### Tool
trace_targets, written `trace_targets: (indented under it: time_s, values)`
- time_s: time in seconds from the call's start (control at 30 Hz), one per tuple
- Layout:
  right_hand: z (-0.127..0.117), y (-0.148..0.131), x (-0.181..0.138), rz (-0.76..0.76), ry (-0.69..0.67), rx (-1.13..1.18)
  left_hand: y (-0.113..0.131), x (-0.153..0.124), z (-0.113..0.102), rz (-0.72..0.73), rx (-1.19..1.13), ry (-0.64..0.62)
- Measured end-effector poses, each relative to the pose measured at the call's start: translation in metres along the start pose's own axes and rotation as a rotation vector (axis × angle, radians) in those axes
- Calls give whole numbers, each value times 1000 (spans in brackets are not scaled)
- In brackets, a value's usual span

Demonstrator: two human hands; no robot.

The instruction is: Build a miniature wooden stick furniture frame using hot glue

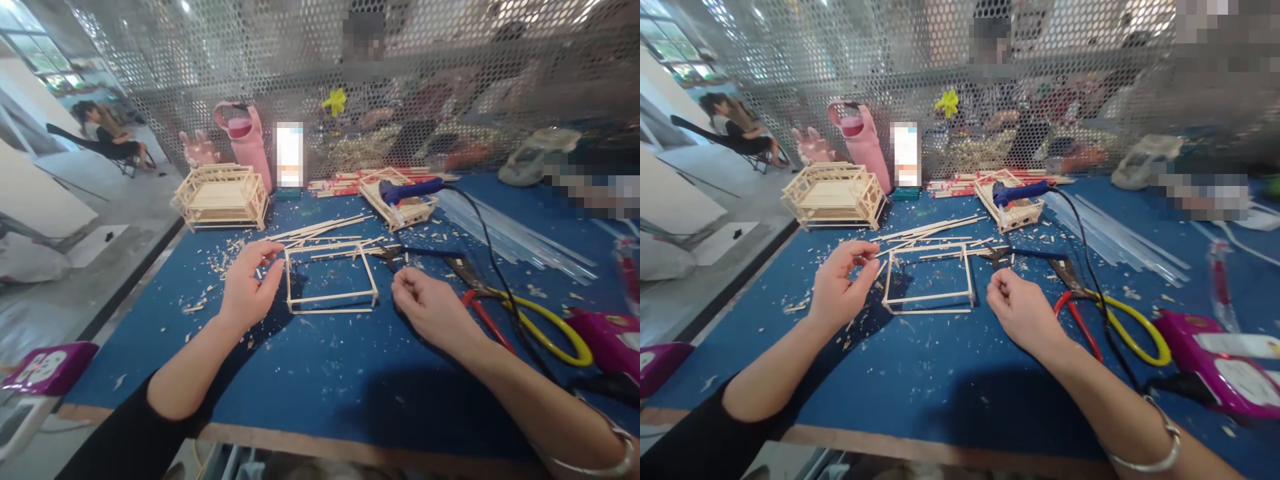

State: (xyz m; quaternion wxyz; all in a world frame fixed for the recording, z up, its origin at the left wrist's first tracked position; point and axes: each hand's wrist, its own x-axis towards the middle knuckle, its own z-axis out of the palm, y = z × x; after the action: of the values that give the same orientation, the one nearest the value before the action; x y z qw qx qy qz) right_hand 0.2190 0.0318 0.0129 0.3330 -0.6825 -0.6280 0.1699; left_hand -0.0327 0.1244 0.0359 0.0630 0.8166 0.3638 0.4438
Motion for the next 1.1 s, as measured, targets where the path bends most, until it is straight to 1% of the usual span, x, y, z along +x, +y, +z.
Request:
trace_targets:
  time_s: [0.2, 0.4, 0.5, 0.57, 0.67, 0.73, 0.77, 0.8, 0.83, 0.9, 1.0, 1.03, 1.1]
  values:
    - [-3, 1, 1, 3, 87, -67, 0, 0, -1, 10, -1, 0]
    - [-1, 1, 0, -34, 27, -22, -2, 0, 1, -5, 15, -15]
    - [0, 2, 0, -30, 55, 64, -2, 0, 1, -1, 17, -24]
    - [-1, 2, 0, -4, 151, 148, -2, 1, 2, 0, 23, -25]
    - [-6, 3, 1, 27, 399, 274, -1, 1, 1, 8, 33, -25]
    - [-9, 2, 1, 12, 573, 307, -1, 1, 1, 28, 35, -29]
    - [-10, 2, 1, -9, 639, 305, -1, 1, 0, 41, 38, -35]
    - [-10, 2, 1, -34, 678, 295, -1, 1, -1, 54, 43, -44]
    - [-10, 2, 1, -57, 686, 280, 0, 0, -2, 69, 52, -55]
    - [-8, 3, 1, -82, 628, 264, 6, 0, -3, 104, 70, -72]
    - [-3, 5, 2, -49, 485, 277, 24, 3, -2, 198, 72, -102]
    - [-2, 5, 3, -36, 426, 270, 33, 5, 0, 239, 72, -137]
    - [0, 5, 4, -22, 266, 212, 49, 9, 7, 307, 99, -269]
